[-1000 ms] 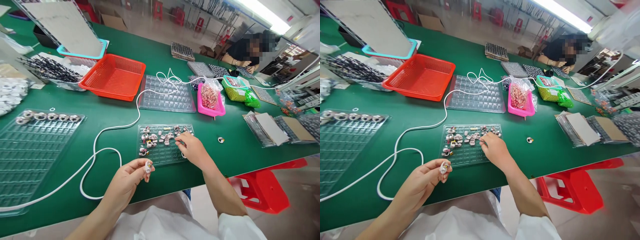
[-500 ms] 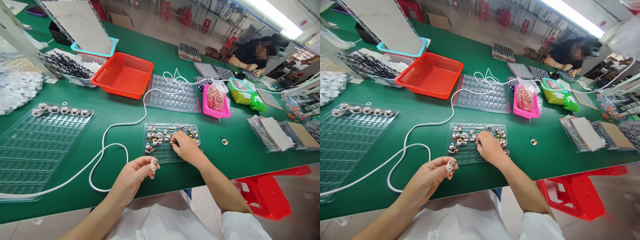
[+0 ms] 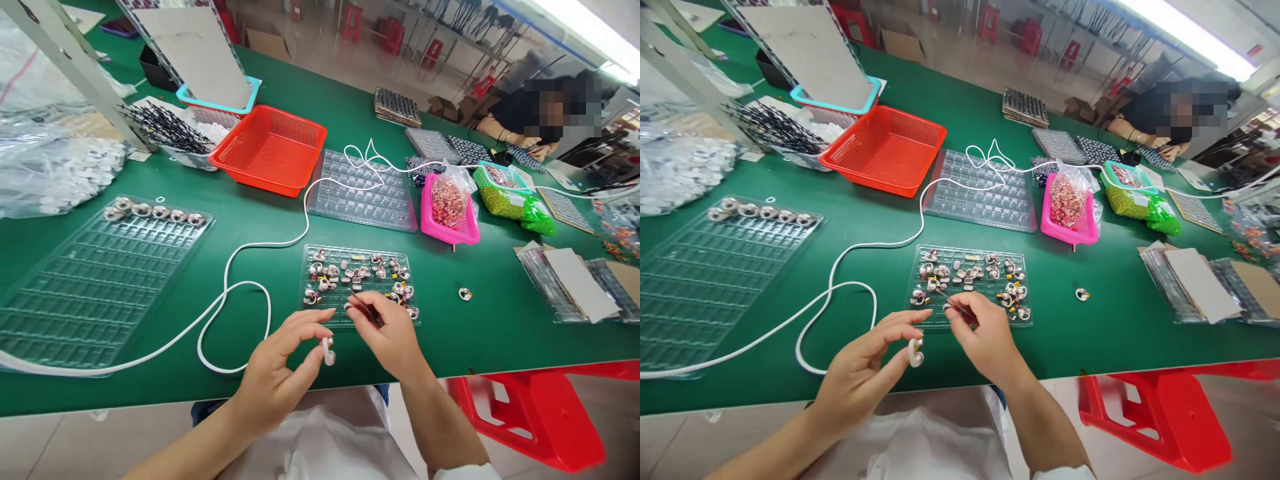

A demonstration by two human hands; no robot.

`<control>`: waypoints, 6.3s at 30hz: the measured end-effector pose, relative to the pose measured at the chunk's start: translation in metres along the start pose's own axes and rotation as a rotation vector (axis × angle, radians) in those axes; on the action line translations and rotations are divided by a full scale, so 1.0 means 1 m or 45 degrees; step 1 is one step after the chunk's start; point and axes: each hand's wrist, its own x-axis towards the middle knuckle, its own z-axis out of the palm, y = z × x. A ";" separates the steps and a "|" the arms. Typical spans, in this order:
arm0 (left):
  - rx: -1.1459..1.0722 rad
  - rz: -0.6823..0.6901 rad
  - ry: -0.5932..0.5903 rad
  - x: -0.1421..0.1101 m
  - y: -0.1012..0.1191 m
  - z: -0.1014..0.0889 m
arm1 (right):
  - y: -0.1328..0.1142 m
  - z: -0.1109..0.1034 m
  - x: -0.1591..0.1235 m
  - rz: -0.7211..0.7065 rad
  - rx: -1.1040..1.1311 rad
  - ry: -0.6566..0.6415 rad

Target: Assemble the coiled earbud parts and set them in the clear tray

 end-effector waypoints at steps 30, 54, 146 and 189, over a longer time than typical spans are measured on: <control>-1.101 -0.574 0.111 0.011 -0.007 0.003 | 0.007 0.053 -0.020 -0.365 0.057 0.176; -1.051 -0.657 0.035 0.007 -0.004 -0.005 | 0.004 0.044 -0.027 -0.630 -0.069 0.270; 0.184 0.333 0.226 -0.003 -0.010 -0.005 | -0.002 0.048 -0.015 0.196 0.973 -0.086; 0.067 0.178 0.018 -0.009 -0.023 -0.013 | -0.005 0.039 -0.015 -0.059 0.413 -0.342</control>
